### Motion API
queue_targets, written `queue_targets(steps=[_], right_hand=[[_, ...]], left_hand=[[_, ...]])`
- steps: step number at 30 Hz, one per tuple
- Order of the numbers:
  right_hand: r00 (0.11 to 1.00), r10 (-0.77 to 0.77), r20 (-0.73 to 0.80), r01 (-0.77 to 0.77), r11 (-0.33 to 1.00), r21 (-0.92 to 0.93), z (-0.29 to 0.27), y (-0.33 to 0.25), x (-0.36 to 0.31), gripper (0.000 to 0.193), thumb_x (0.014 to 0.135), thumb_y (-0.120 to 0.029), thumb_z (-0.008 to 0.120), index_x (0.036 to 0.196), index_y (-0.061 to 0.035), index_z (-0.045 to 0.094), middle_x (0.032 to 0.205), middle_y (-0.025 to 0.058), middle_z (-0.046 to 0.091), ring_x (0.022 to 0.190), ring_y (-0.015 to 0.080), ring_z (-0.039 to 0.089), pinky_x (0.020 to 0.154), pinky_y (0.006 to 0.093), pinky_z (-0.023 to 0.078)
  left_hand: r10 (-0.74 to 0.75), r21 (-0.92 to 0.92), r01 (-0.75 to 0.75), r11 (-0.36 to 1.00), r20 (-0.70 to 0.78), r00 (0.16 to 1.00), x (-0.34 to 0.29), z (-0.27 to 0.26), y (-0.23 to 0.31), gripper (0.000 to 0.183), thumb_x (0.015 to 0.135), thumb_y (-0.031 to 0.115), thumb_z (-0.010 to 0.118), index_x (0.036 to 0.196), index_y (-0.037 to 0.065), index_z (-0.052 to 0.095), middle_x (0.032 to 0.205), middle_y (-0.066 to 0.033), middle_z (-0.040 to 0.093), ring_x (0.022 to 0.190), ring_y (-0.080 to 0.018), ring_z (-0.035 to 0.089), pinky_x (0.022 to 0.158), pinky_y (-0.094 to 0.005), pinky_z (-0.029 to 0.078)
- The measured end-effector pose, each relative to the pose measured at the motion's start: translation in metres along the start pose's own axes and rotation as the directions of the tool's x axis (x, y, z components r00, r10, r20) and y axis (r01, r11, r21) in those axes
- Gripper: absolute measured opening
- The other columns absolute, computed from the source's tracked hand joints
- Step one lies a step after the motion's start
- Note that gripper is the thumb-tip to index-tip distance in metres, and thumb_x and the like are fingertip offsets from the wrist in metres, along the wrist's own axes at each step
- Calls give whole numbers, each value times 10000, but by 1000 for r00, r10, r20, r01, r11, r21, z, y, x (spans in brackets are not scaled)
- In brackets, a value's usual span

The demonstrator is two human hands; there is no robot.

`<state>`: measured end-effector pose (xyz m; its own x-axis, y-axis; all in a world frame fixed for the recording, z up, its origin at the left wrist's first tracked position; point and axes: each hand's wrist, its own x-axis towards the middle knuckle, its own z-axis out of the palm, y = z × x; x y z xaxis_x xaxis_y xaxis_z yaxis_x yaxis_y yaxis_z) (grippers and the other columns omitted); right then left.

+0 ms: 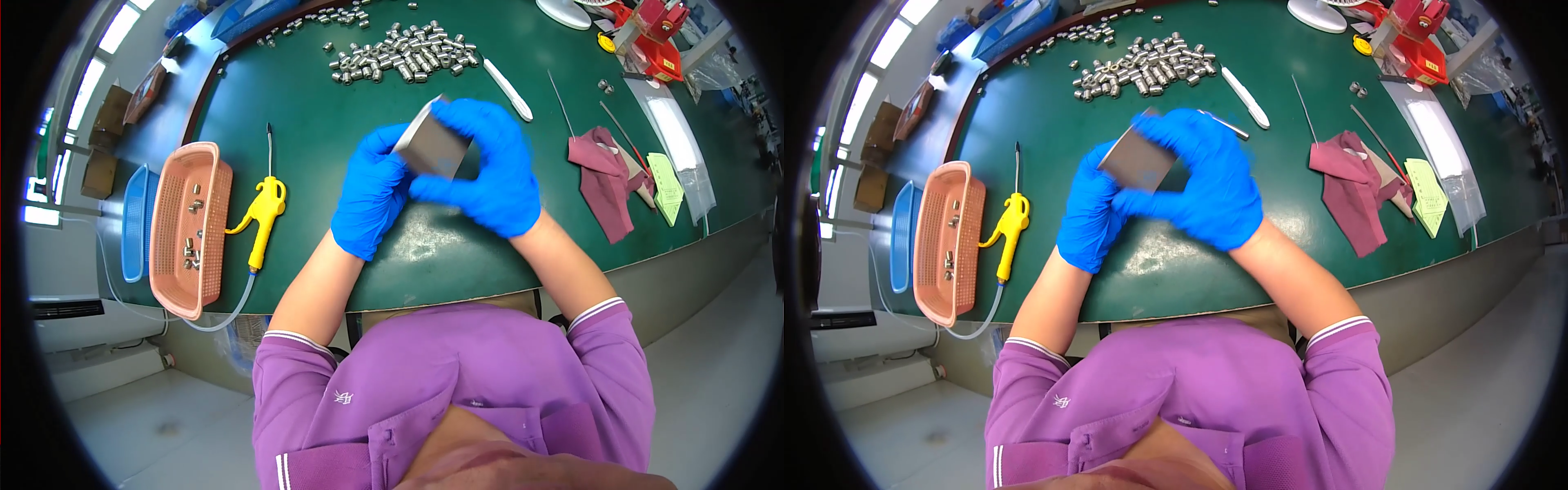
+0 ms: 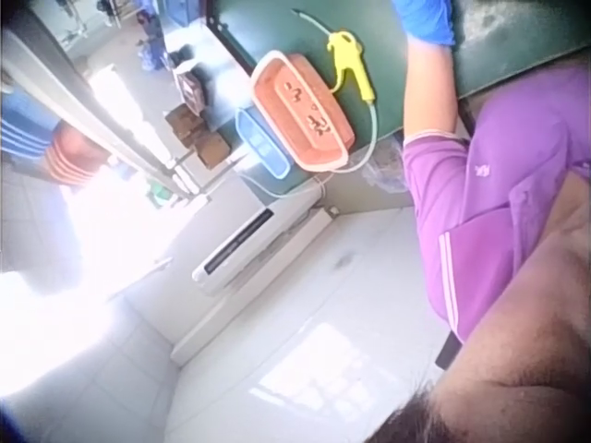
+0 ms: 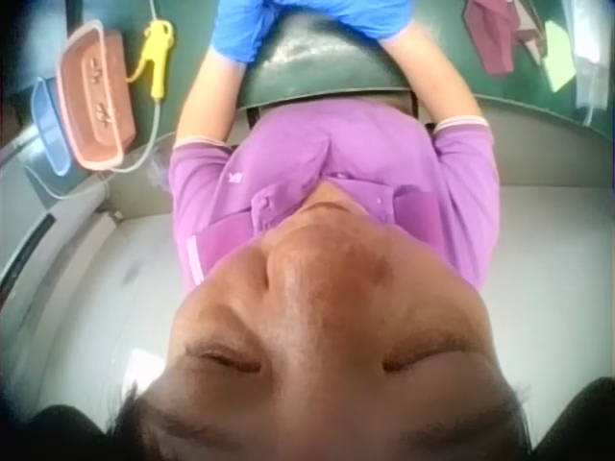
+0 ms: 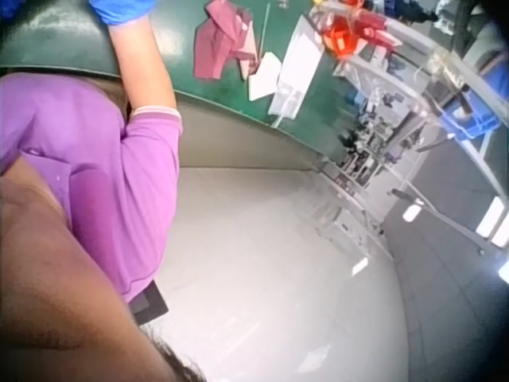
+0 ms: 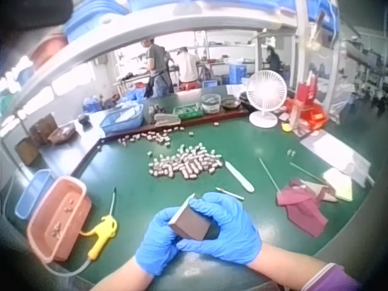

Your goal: The person deburrs metal valves and metal parts using a sharpening stone, then measures them with a caliper.

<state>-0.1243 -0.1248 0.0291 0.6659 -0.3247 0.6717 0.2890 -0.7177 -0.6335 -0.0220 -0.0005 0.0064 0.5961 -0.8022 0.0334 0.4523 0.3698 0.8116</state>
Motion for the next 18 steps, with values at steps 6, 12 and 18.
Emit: queue_targets(steps=[6, 12, 18], right_hand=[[994, 104, -36, -109, 982, -154, -10, 24, 7, 659, 594, -358, 793, 1134, -67, 553, 1015, 135, 544, 955, 281, 534, 824, 364, 431], [958, 265, -113, -260, 964, 54, -14, 31, 4, 632, 660, -297, 774, 1191, -75, 512, 1146, 97, 505, 1052, 220, 512, 908, 345, 404], [993, 113, 24, -113, 994, 9, -12, 2, 4, 668, 607, -309, 798, 1168, -69, 528, 1121, 108, 520, 1028, 249, 522, 913, 348, 397]], left_hand=[[-30, 20, 30, 999, 11, 999, 5, -6, 1, 270, 831, 128, 598, 1081, 48, 535, 1027, -82, 565, 902, -147, 560, 777, -266, 485], [-12, -144, 14, 989, 14, 1000, 5, 2, 4, 236, 855, 145, 580, 1077, 75, 543, 997, -52, 560, 810, -111, 555, 763, -222, 477], [35, -42, -35, 998, -9, 999, 5, -1, -1, 238, 846, 147, 592, 1065, 60, 562, 1017, -70, 593, 853, -127, 582, 758, -236, 500]])
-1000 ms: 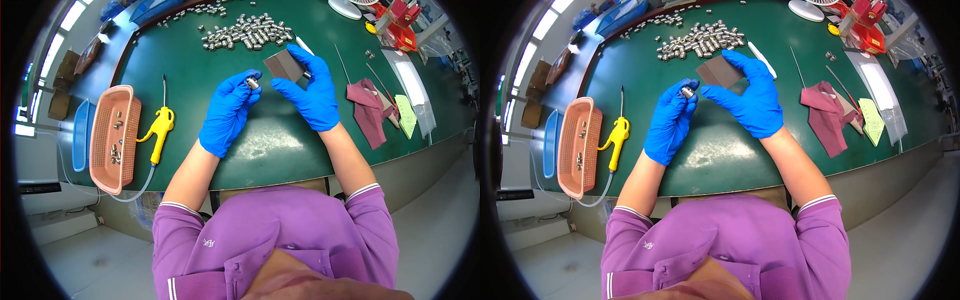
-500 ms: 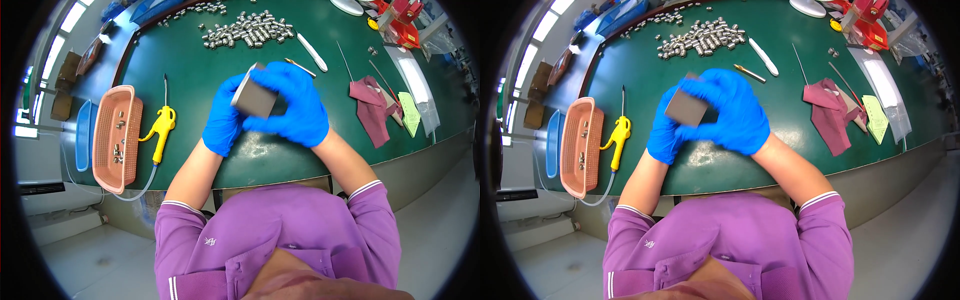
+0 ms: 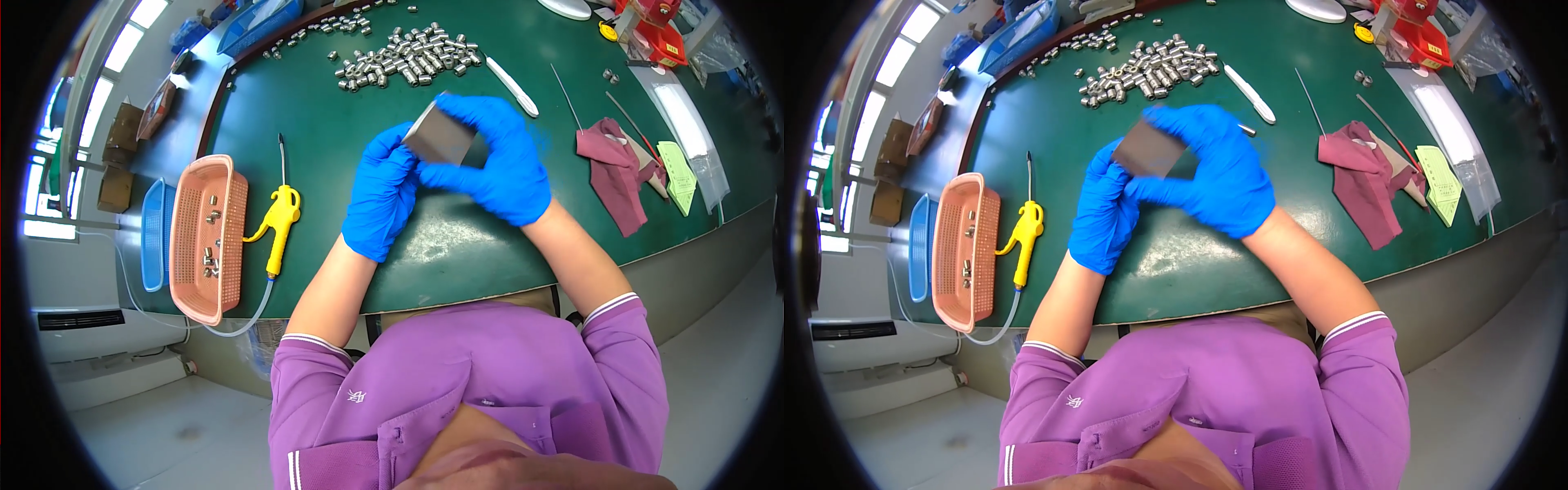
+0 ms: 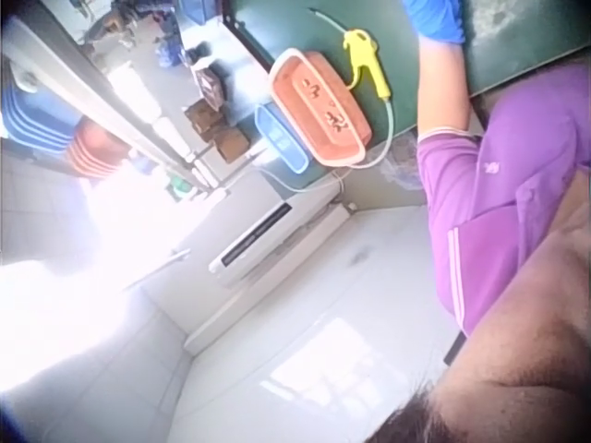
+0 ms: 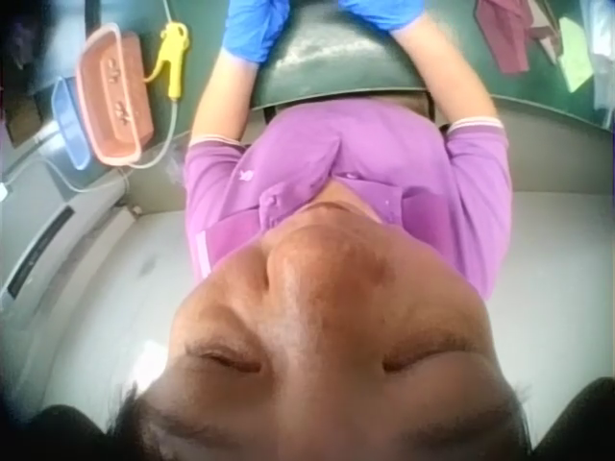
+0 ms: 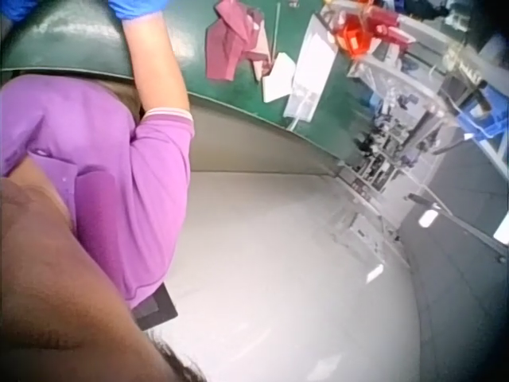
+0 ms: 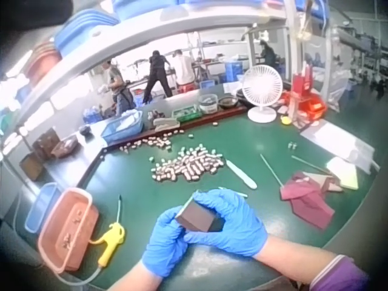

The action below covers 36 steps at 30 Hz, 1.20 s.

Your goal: The person deburrs metal valves and metal parts using a sharpening stone, then measures them with a caliper.

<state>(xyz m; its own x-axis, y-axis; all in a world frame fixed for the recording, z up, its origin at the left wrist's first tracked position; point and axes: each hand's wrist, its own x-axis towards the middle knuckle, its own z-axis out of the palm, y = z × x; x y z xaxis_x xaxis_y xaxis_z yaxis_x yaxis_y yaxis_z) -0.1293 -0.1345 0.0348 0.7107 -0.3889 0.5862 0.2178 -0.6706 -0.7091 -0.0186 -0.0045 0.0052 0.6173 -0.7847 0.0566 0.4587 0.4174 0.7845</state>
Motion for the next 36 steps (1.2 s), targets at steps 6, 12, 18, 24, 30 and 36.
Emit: queue_targets(steps=[6, 12, 18, 24, 30, 36], right_hand=[[998, -61, 7, 61, 998, 6, 8, -2, 4, 651, 584, -389, 780, 1111, -76, 562, 986, 115, 558, 924, 277, 535, 852, 363, 410], [995, -104, -11, 103, 993, -62, 9, 1, 2, 627, 594, -404, 772, 1093, -79, 575, 972, 120, 558, 909, 288, 529, 832, 356, 420], [978, 1, -209, -14, 998, -63, -2, 22, 6, 651, 607, -384, 790, 1119, -60, 552, 990, 98, 564, 932, 237, 537, 828, 341, 425], [986, -7, -169, -2, 999, -51, -3, 11, 4, 665, 598, -395, 788, 1126, -68, 551, 975, 110, 560, 922, 254, 542, 812, 353, 434], [985, -155, 71, 157, 987, -28, 5, -8, -1, 676, 566, -377, 797, 1124, -82, 555, 1019, 117, 552, 957, 277, 526, 858, 362, 413], [992, -116, 40, 117, 993, -22, 4, -1, -1, 685, 531, -326, 830, 1102, -66, 556, 1078, 107, 535, 956, 286, 531, 851, 368, 420]], left_hand=[[-48, -57, 46, 997, -32, 998, -3, 8, 2, 218, 829, 87, 596, 1036, 29, 566, 970, -87, 605, 861, -170, 593, 762, -291, 510], [-78, -25, 75, 997, -106, 991, 0, -2, -1, 208, 816, 85, 614, 1014, 43, 563, 912, -71, 593, 799, -134, 569, 712, -254, 483], [5, -73, -1, 997, 44, 999, -1, 6, 6, 234, 843, 109, 595, 1061, 44, 541, 935, -44, 568, 784, -115, 548, 672, -216, 465], [-54, -103, 45, 994, -80, 995, -2, 2, 6, 312, 838, 153, 604, 1119, 42, 526, 976, -49, 567, 833, -127, 567, 724, -225, 493], [-182, -110, 169, 979, -120, 976, -6, -1, 3, 391, 855, 183, 571, 1211, 60, 467, 1186, -82, 525, 1025, -191, 551, 890, -327, 459], [-62, -2, 62, 998, -53, 997, 0, -1, -1, 280, 859, 143, 553, 1119, 40, 531, 1039, -101, 588, 929, -183, 582, 804, -300, 496]])
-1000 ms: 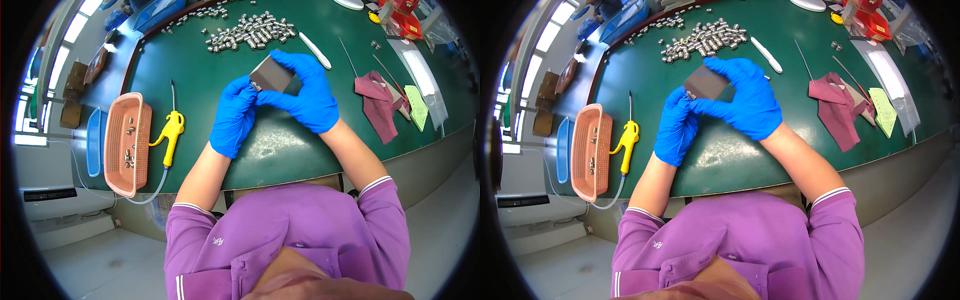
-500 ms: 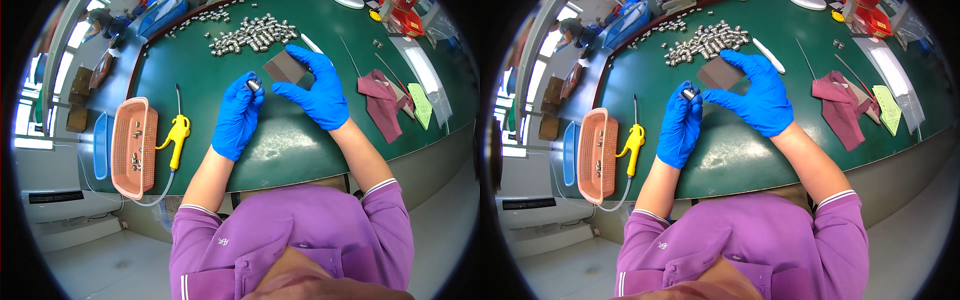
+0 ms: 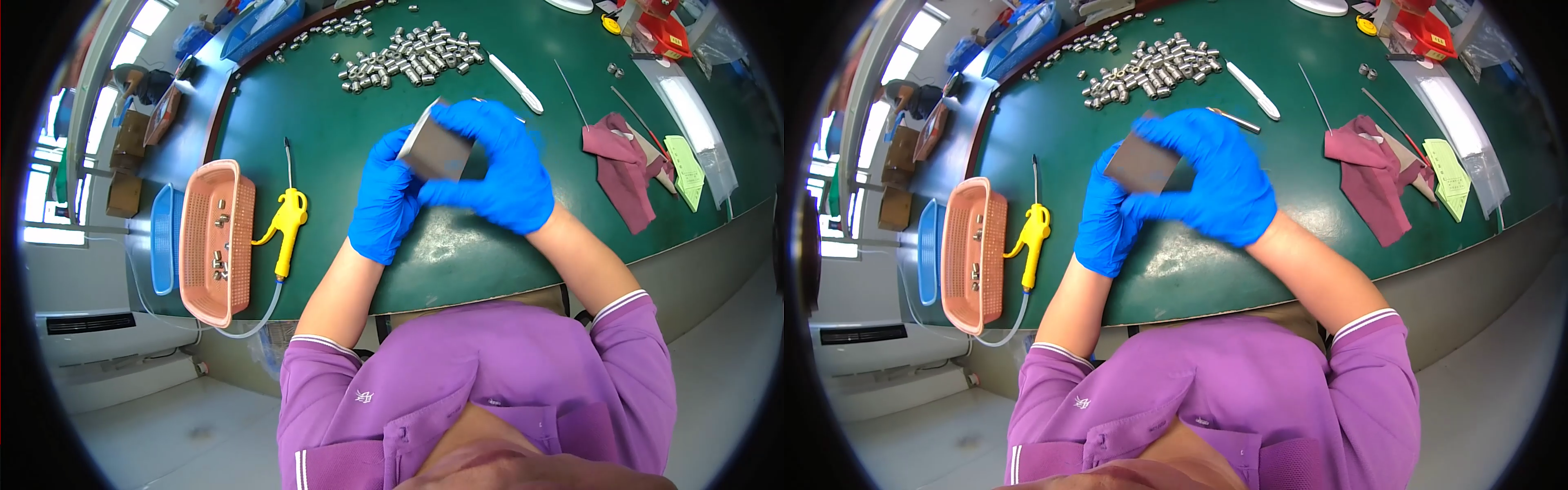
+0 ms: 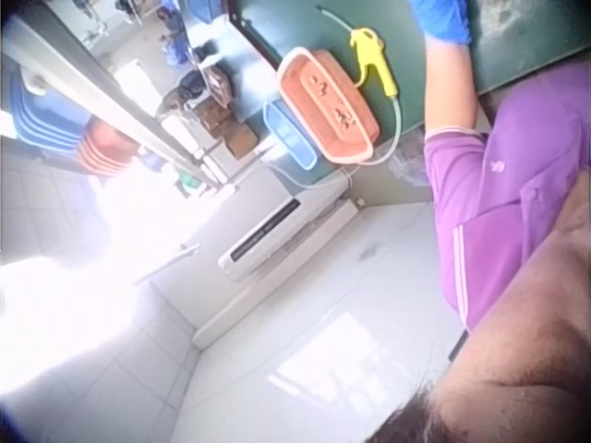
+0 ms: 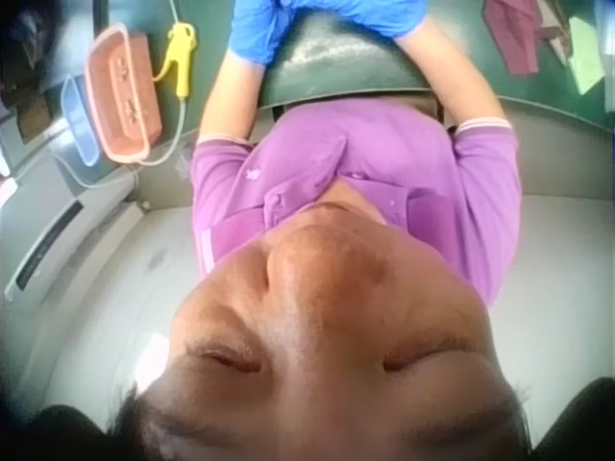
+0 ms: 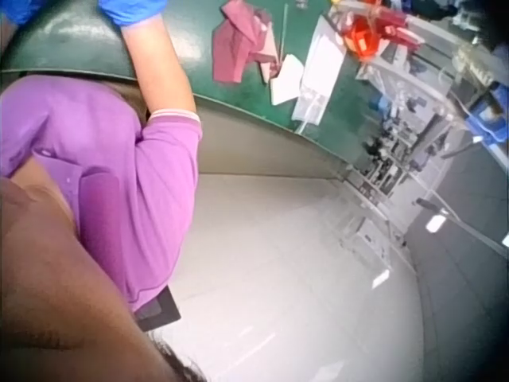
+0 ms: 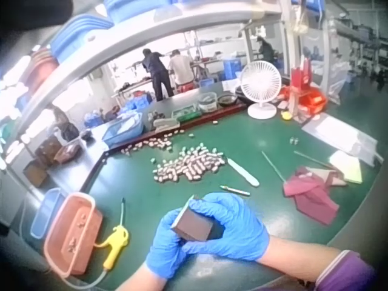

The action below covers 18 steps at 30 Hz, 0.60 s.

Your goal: The person deburrs metal valves and metal parts using a sharpening stone, then measures them with a caliper.

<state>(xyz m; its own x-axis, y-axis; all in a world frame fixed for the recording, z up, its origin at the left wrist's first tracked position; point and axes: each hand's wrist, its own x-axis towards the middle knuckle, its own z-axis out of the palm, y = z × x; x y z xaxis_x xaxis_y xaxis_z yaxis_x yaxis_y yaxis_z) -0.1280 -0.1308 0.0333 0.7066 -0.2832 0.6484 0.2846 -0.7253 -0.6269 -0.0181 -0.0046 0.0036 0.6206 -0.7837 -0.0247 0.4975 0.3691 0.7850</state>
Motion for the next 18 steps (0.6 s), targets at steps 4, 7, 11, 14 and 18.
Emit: queue_targets(steps=[4, 7, 11, 14, 18], right_hand=[[998, -69, -5, 69, 997, -27, -3, 1, 4, 661, 555, -335, 813, 1109, -77, 561, 1023, 109, 557, 941, 282, 536, 845, 366, 421], [990, 103, -99, -124, 962, -241, -8, 32, 0, 642, 591, -353, 785, 1120, -71, 557, 1010, 117, 558, 918, 273, 541, 835, 368, 426], [949, 287, 130, -211, 886, -414, -8, 31, -10, 641, 612, -468, 719, 1137, -140, 554, 1084, 138, 510, 992, 307, 498, 872, 415, 395], [954, 182, 239, -59, 894, -444, -5, 25, -13, 631, 644, -378, 734, 1182, -119, 530, 1308, 170, 366, 1229, 354, 327, 1019, 423, 283], [994, 57, 95, -32, 970, -242, -5, 20, -3, 592, 656, -331, 740, 1169, -113, 540, 1268, 158, 414, 1198, 326, 377, 996, 406, 316]], left_hand=[[-59, -67, 57, 996, -24, 998, -8, 8, 9, 302, 825, 74, 600, 1115, 43, 521, 1001, -93, 581, 855, -155, 574, 755, -258, 493], [56, -59, -52, 997, 65, 996, -1, 2, 9, 326, 826, 76, 603, 1134, 55, 500, 994, -93, 568, 808, -135, 560, 717, -232, 490], [15, -108, -14, 994, 0, 1000, -5, 9, 13, 349, 847, 106, 580, 1175, 67, 469, 1007, -78, 542, 803, -120, 544, 716, -210, 485], [-23, -161, 24, 987, 10, 1000, -5, 8, 13, 341, 856, 122, 571, 1178, 71, 470, 1019, -64, 535, 812, -111, 539, 710, -202, 482], [-13, -211, 35, 977, 108, 994, -4, 1, 11, 356, 852, 140, 584, 1183, 67, 474, 1047, -60, 546, 799, -98, 538, 656, -188, 465]])
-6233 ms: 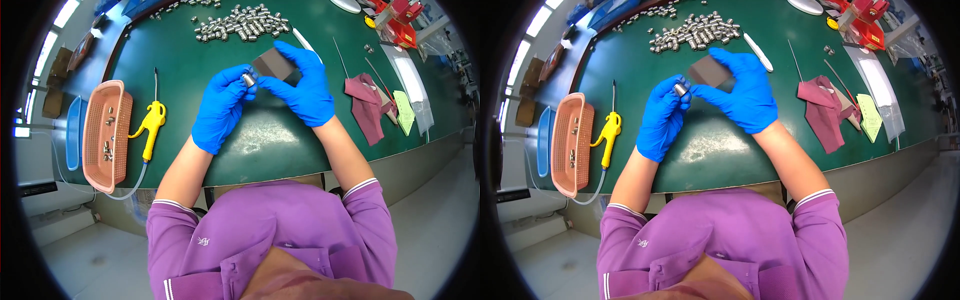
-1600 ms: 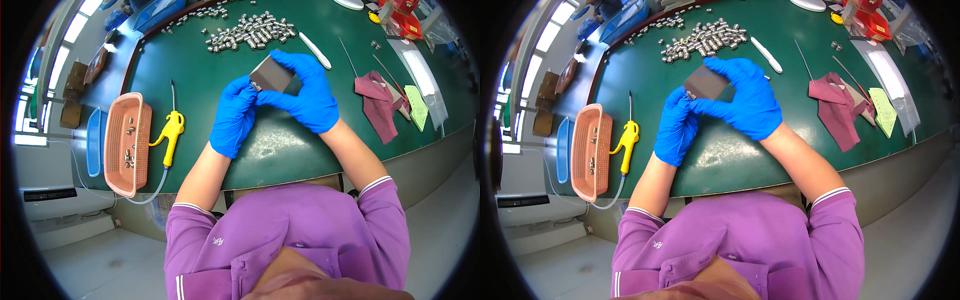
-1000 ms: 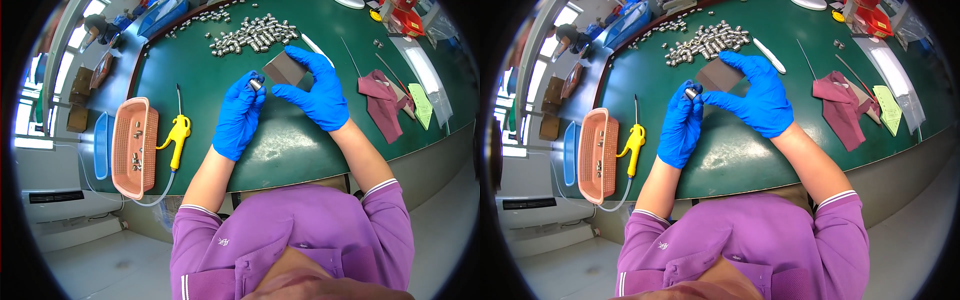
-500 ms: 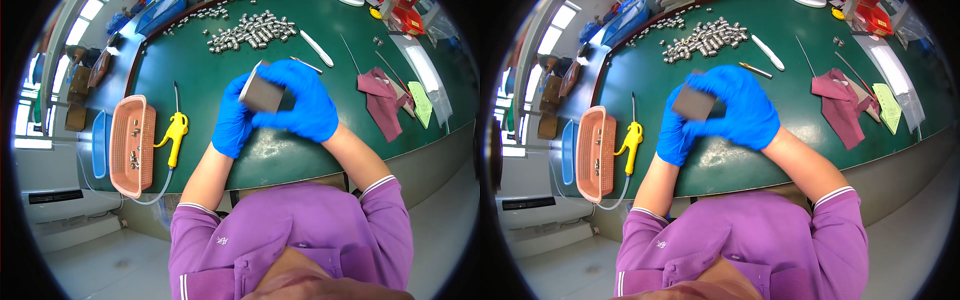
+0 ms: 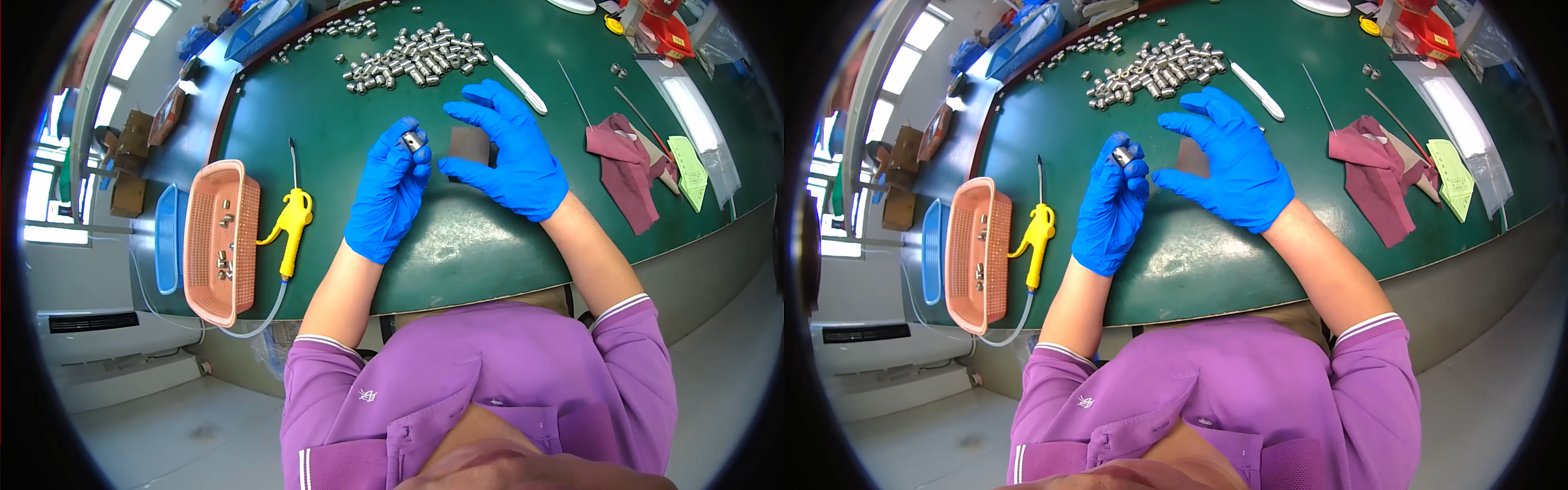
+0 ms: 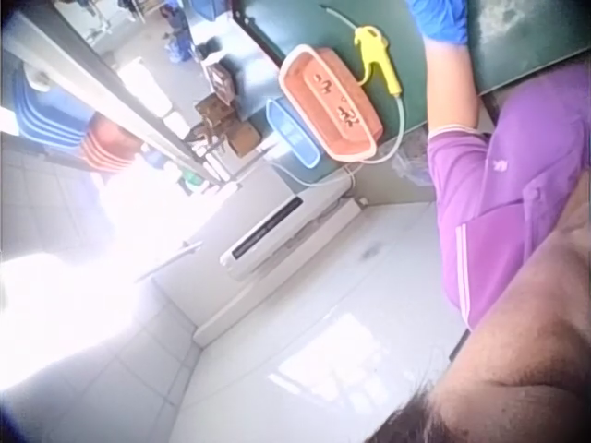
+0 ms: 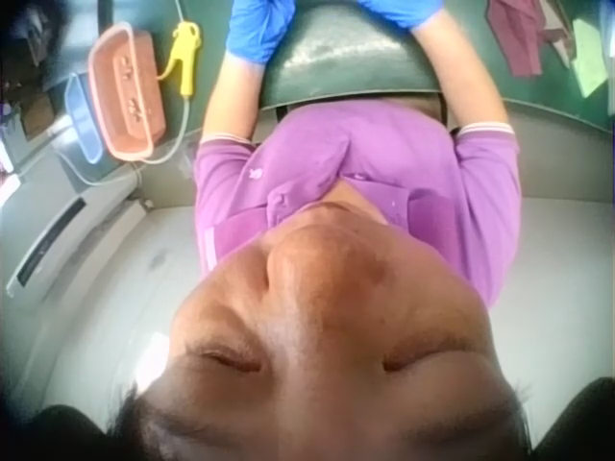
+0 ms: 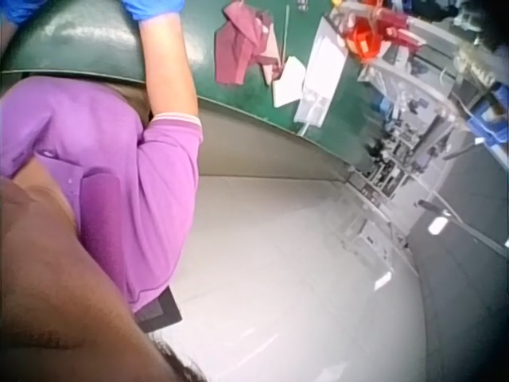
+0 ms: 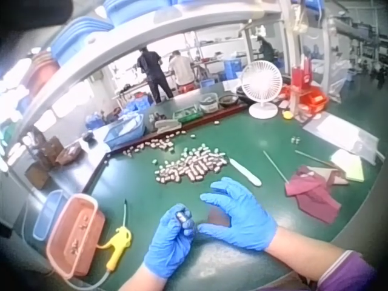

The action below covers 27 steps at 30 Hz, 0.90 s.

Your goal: The person deburrs metal valves and metal parts using a sharpening stone, then measures them with a caliper.

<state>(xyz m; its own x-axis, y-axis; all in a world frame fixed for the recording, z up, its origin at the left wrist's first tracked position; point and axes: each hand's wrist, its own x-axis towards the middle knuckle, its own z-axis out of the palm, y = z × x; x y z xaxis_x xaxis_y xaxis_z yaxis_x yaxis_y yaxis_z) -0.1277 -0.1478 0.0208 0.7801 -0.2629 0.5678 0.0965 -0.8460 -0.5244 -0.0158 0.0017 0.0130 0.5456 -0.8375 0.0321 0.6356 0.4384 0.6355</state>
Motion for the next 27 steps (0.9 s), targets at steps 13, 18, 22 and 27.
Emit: queue_targets(steps=[13, 18, 22, 27], right_hand=[[985, -142, -99, 161, 963, 217, -2, -13, 4, 315, 722, -229, 694, 993, -103, 594, 968, 99, 557, 977, 288, 518, 856, 360, 414], [979, -109, -174, 145, 967, 211, 3, -14, 2, 264, 727, -215, 682, 953, -107, 599, 971, 104, 568, 980, 302, 524, 852, 371, 416], [983, -130, -128, 156, 965, 212, 6, -12, 1, 242, 737, -209, 673, 950, -118, 600, 969, 107, 573, 994, 306, 522, 850, 381, 417], [976, -209, -57, 216, 962, 169, 11, -13, 1, 207, 746, -207, 665, 917, -114, 596, 962, 102, 573, 992, 307, 526, 830, 387, 426]], left_hand=[[-144, 354, 138, 925, -8, 990, 2, 10, -2, 517, 837, 152, 589, 1289, 28, 370, 938, -57, 586, 482, -39, 411, 432, -159, 343], [-122, 306, 103, 947, 41, 992, 1, 10, -4, 507, 845, 224, 591, 1270, 23, 401, 940, -51, 583, 492, -36, 411, 421, -147, 315], [-114, 420, 102, 902, 6, 993, 0, 16, -5, 484, 862, 280, 566, 1241, 12, 430, 907, -44, 584, 483, -32, 391, 421, -147, 302], [-145, 264, 148, 953, -33, 989, -1, 17, -6, 409, 922, 331, 447, 1157, -1, 493, 842, -32, 582, 482, -26, 363, 412, -157, 283]])
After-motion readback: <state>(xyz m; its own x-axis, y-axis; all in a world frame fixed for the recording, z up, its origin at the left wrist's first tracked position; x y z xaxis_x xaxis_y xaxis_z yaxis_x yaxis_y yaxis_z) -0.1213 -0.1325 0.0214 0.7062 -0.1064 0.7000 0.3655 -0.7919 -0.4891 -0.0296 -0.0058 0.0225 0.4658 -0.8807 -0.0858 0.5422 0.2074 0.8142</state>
